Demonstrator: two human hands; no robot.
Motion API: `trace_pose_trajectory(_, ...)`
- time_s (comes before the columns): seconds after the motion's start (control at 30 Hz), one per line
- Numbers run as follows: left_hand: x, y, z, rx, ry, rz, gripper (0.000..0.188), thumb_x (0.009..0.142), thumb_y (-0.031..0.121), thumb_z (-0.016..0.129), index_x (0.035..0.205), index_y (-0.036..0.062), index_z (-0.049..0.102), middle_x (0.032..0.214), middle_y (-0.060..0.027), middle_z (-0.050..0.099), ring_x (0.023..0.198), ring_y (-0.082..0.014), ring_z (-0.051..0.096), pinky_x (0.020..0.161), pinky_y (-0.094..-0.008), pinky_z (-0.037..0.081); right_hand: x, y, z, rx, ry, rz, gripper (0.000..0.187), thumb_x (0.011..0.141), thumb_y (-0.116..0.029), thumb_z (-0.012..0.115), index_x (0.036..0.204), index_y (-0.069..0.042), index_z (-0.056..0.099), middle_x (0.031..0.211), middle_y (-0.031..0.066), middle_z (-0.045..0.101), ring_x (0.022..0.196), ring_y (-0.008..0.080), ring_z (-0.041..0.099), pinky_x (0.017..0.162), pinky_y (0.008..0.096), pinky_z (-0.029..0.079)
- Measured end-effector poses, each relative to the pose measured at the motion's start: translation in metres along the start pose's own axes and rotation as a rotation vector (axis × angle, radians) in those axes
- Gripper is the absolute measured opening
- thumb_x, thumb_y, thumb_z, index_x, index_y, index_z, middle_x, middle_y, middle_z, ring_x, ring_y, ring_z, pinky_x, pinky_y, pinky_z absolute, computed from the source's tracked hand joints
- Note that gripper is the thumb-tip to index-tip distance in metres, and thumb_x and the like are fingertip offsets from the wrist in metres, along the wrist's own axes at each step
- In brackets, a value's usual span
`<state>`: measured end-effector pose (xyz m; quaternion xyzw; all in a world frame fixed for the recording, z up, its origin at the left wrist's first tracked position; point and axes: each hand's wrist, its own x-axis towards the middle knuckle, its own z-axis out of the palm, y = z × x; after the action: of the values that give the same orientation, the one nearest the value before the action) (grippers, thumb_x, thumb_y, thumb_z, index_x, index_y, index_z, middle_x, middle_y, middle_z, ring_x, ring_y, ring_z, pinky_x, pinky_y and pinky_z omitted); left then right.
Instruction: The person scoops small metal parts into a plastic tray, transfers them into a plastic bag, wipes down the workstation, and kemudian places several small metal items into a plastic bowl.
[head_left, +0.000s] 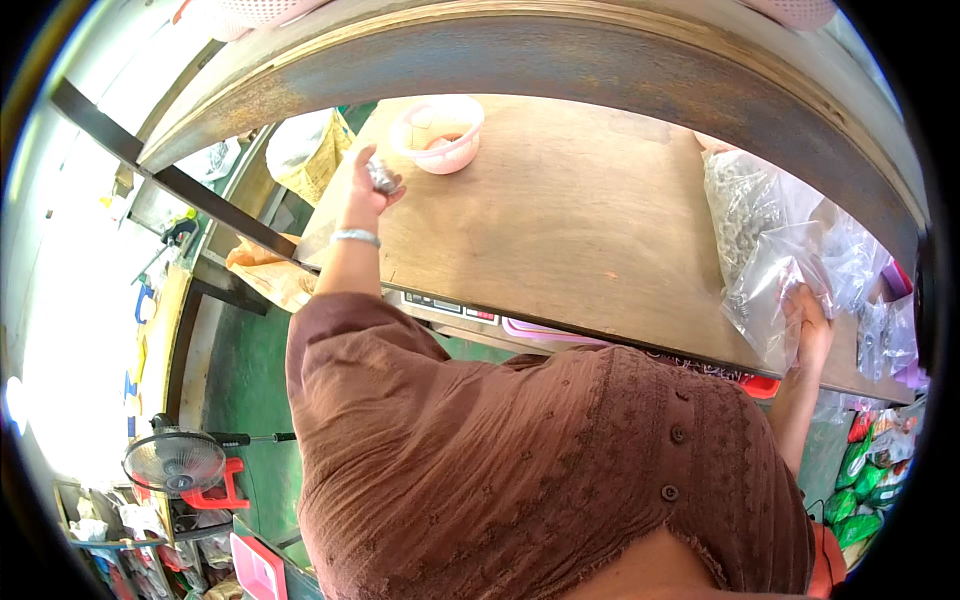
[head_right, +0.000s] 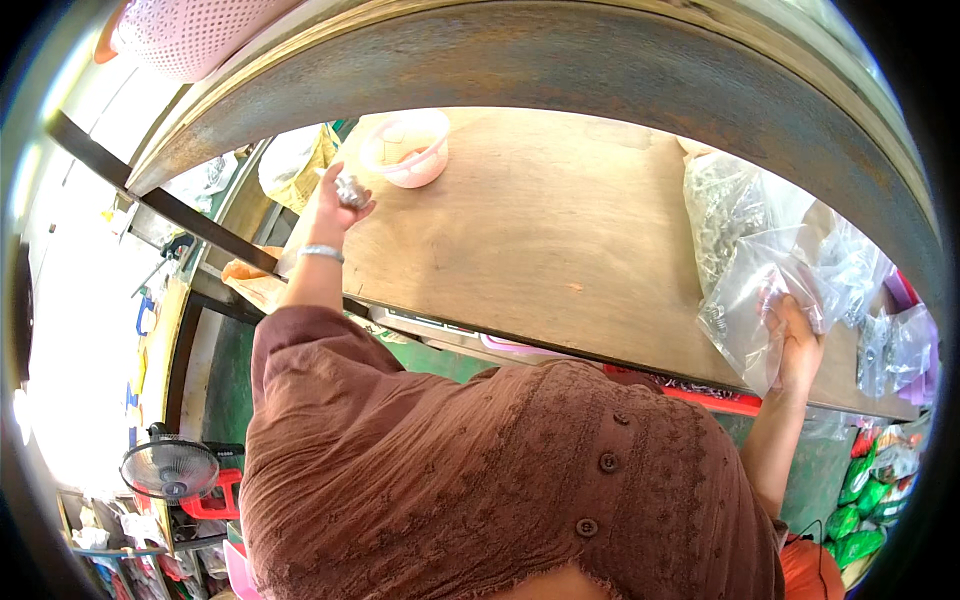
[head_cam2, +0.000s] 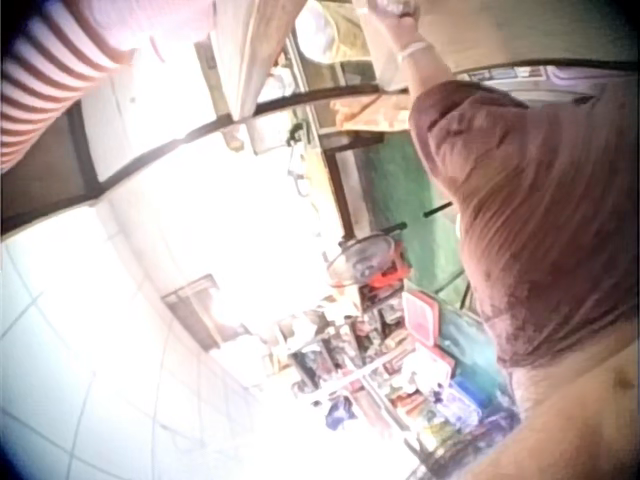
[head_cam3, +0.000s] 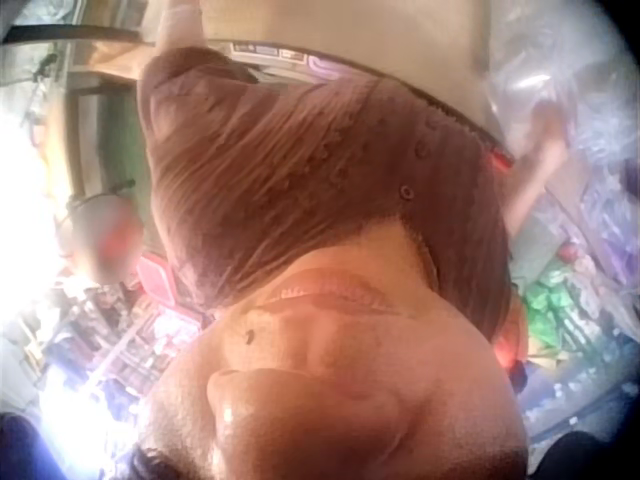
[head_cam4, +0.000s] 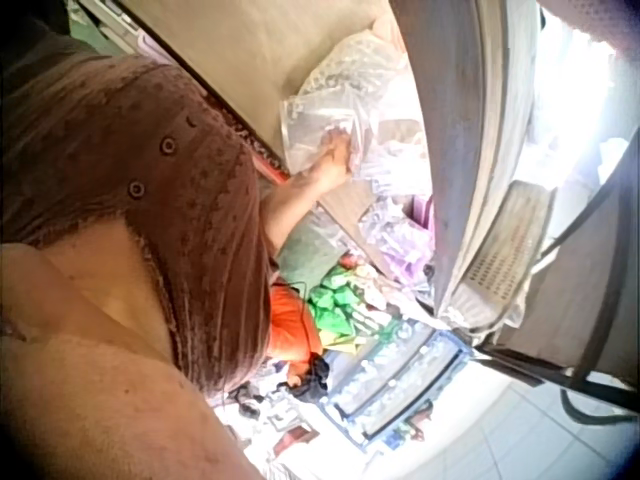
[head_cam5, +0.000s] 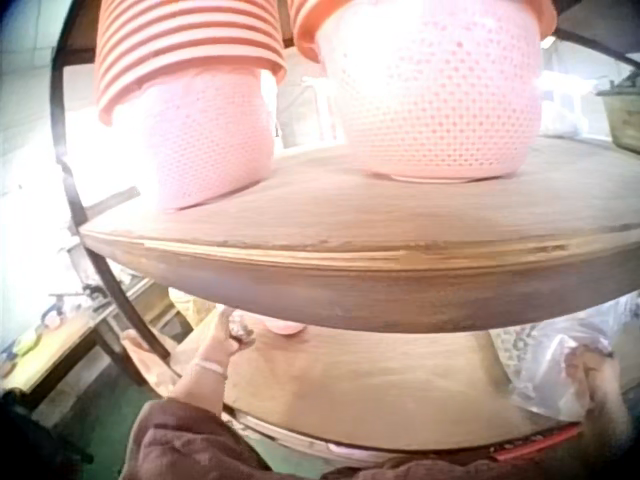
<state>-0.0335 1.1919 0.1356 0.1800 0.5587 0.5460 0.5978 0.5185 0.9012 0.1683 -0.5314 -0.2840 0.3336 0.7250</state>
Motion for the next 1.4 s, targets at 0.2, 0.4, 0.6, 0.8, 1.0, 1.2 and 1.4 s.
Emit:
trace_pose_trajectory(0.2,0.048,-0.019,0.031,0.301,-0.109,0.053,0.026,0.074,0.026,0.057,0.094,0.0109,0.049,0.08,-0.0074,0.053,0.059,-0.0171,0.051,0.049,-0.03,0.044,-0.004,0.0,0.018,-0.052,-0.038,0.013,0.044,0.081,-0.002,0.048,0.123,0.001,0.04,0.108,0.0158,0.054,0.093,0.0261,0.056,0.079,0.0356,0.046)
trace_pose_trajectory(0.4,-0.018,-0.04,0.054,0.132,-0.021,0.489,0.048,0.065,-0.005,0.054,0.109,0.0009,0.035,0.082,-0.0085,0.052,0.057,-0.013,0.051,0.041,-0.0261,0.04,-0.005,0.004,0.008,-0.032,-0.051,-0.009,0.045,0.08,-0.003,0.049,0.124,0.001,0.039,0.108,0.0165,0.054,0.092,0.0258,0.056,0.079,0.036,0.046)
trace_pose_trajectory(0.6,-0.051,-0.048,0.065,0.092,-0.233,0.583,0.044,0.065,-0.006,0.055,0.105,0.0002,0.038,0.083,-0.0078,0.052,0.06,-0.0122,0.051,0.043,-0.0243,0.039,-0.006,-0.001,0.013,-0.036,-0.026,0.019,0.045,0.081,-0.004,0.05,0.124,0.001,0.039,0.109,0.0172,0.054,0.094,0.0266,0.056,0.078,0.0364,0.046)
trace_pose_trajectory(0.8,-0.086,-0.048,0.087,0.066,-0.309,0.606,0.041,0.064,-0.009,0.053,0.103,-0.001,0.04,0.086,-0.0086,0.053,0.068,-0.0144,0.054,0.054,-0.0248,0.044,-0.006,0.0,0.007,0.01,-0.097,-0.008,0.041,0.081,-0.004,0.051,0.12,0.002,0.042,0.106,0.0153,0.055,0.093,0.027,0.057,0.078,0.0367,0.046)
trace_pose_trajectory(1.0,-0.108,-0.045,0.104,0.125,-0.337,0.626,0.042,0.064,-0.009,0.053,0.104,-0.0033,0.041,0.091,-0.0099,0.054,0.076,-0.0173,0.055,0.067,-0.0273,0.046,-0.012,-0.005,0.002,0.02,-0.009,-0.016,0.038,0.081,-0.003,0.051,0.118,0.002,0.044,0.105,0.0142,0.055,0.093,0.0263,0.056,0.077,0.037,0.047)
trace_pose_trajectory(1.2,-0.122,-0.046,0.117,0.119,-0.366,0.644,0.042,0.064,-0.009,0.052,0.104,-0.0037,0.041,0.092,-0.0107,0.054,0.077,-0.0176,0.056,0.066,-0.0272,0.046,-0.016,-0.009,-0.001,-0.011,0.013,-0.04,0.043,0.08,-0.004,0.049,0.122,0.002,0.04,0.109,0.0159,0.055,0.095,0.0259,0.056,0.077,0.0365,0.047)
trace_pose_trajectory(1.4,-0.131,-0.045,0.124,0.128,-0.401,0.653,0.043,0.064,-0.01,0.052,0.105,-0.0035,0.042,0.092,-0.0109,0.054,0.079,-0.0184,0.056,0.067,-0.0276,0.046,-0.016,-0.009,-0.01,-0.001,0.023,-0.049,0.042,0.08,-0.004,0.05,0.121,0.002,0.042,0.109,0.015,0.055,0.095,0.0246,0.057,0.077,0.0374,0.047)
